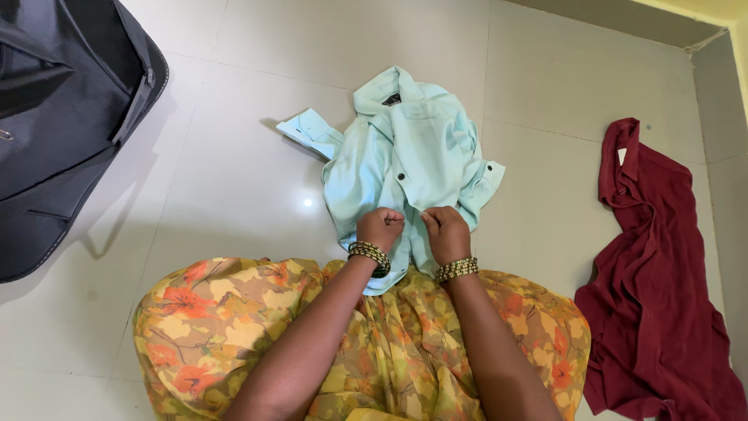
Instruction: The person buttons a light blue shirt by hand and سپس spreads it flat on the floor before smoothing out wrinkles.
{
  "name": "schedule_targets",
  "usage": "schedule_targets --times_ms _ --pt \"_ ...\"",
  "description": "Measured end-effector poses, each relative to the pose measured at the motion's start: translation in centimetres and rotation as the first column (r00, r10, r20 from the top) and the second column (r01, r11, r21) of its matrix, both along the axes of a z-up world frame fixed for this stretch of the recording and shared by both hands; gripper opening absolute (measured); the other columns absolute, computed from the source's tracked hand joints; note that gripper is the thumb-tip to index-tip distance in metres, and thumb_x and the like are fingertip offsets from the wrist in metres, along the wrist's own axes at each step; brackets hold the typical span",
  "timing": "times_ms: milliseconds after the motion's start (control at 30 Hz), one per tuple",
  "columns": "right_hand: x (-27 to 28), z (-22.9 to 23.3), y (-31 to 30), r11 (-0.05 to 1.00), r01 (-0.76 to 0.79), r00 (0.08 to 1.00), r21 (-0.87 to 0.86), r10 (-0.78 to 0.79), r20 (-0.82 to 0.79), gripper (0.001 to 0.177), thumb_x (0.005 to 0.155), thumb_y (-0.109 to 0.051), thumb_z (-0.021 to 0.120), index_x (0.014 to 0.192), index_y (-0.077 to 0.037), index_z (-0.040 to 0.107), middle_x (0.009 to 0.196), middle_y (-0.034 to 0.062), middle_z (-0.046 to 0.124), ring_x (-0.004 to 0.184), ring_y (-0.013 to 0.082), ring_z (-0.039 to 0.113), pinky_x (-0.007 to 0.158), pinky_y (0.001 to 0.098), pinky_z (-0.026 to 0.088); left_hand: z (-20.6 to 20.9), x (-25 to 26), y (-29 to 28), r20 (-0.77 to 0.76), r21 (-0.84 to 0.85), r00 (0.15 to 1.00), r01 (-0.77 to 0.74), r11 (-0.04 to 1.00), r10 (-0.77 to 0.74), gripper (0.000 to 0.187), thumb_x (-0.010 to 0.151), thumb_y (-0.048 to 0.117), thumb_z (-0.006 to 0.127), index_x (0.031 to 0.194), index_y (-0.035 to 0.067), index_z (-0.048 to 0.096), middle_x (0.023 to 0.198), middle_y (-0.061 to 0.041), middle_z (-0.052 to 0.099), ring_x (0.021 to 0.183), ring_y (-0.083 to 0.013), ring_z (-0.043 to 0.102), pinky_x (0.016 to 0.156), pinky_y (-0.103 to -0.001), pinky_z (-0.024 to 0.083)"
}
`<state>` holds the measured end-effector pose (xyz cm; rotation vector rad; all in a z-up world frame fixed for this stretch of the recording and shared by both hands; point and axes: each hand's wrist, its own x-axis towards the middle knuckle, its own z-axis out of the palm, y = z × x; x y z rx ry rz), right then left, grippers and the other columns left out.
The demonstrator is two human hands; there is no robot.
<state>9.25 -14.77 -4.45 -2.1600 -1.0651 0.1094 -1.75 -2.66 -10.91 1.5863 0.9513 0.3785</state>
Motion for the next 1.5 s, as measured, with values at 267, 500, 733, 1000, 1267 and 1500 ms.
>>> schedule_targets --times_ms 267,500,733,1000,1267,1500 --pt "-2.4 1.5 0.3 0.996 0.074 0.988 0.044 -0.068 -0.141 0.015 0.087 -0.014 0.078 0.092 -0.001 0.071 0.084 0.0118 0.067 0.071 0.027 0.067 0.067 0.0382 0.054 1.3 -0.4 -1.3 0.098 -0.14 0.995 0.001 0.99 0.013 0.014 0.083 0.01 0.076 0.096 0.005 0.079 0.09 -0.006 0.08 0.078 -0.0104 0.074 0.076 -0.027 0.059" --pt "-3.2 2.2 0.4 0.987 -0.075 0.984 0.139 0.051 0.172 0.007 0.088 -0.007 0.076 0.091 -0.004 0.07 0.089 0.0098 0.067 0.087 0.0313 0.062 0.078 0.0419 0.05 2.6 -0.2 -1.4 0.141 -0.303 0.987 -0.027 0.953 0.073 0.011 0.085 0.005 0.074 0.095 0.002 0.077 0.083 -0.005 0.078 0.07 -0.0089 0.07 0.068 -0.026 0.058" --pt "-3.1 2.3 0.5 0.995 -0.065 0.982 0.07 0.051 0.182 0.008 0.083 -0.011 0.079 0.085 -0.006 0.073 0.086 0.0086 0.069 0.083 0.0316 0.062 0.077 0.0427 0.05 1.9 0.2 -1.4 0.182 -0.332 0.974 -0.07 0.941 0.136 0.009 0.087 0.003 0.072 0.094 0.0 0.077 0.079 -0.004 0.076 0.065 -0.0072 0.065 0.062 -0.024 0.054" --pt "-1.2 -0.1 -0.1 0.993 0.115 0.825 0.026 -0.081 -0.559 0.013 0.093 -0.014 0.074 0.097 -0.003 0.079 0.085 0.006 0.076 0.076 0.01 0.066 0.069 0.0263 0.053 1.2 0.4 -1.4 0.219 -0.383 0.96 -0.08 0.92 0.175 0.008 0.088 0.001 0.071 0.094 -0.001 0.076 0.078 -0.004 0.075 0.066 -0.0074 0.066 0.062 -0.024 0.054" --pt "-2.1 0.9 0.4 0.991 0.132 0.932 0.028 -0.115 -0.343 0.013 0.082 -0.01 0.081 0.089 0.001 0.076 0.08 0.0065 0.075 0.069 0.0099 0.067 0.066 0.0264 0.055 2.2 0.0 -1.6 0.187 -0.301 0.973 -0.076 0.951 0.137 0.017 0.086 0.017 0.075 0.092 0.002 0.08 0.08 -0.006 0.077 0.07 -0.0083 0.069 0.067 -0.025 0.056" --pt "-2.4 0.6 0.5 0.993 0.118 0.928 -0.014 -0.116 -0.354 0.014 0.082 -0.011 0.081 0.089 -0.001 0.075 0.078 0.0046 0.075 0.068 0.0083 0.067 0.065 0.0253 0.055 2.5 0.1 -1.5 0.104 -0.146 0.985 -0.125 0.981 0.141 0.016 0.082 0.019 0.078 0.088 0.004 0.076 0.081 -0.005 0.078 0.07 -0.0097 0.071 0.068 -0.027 0.057"
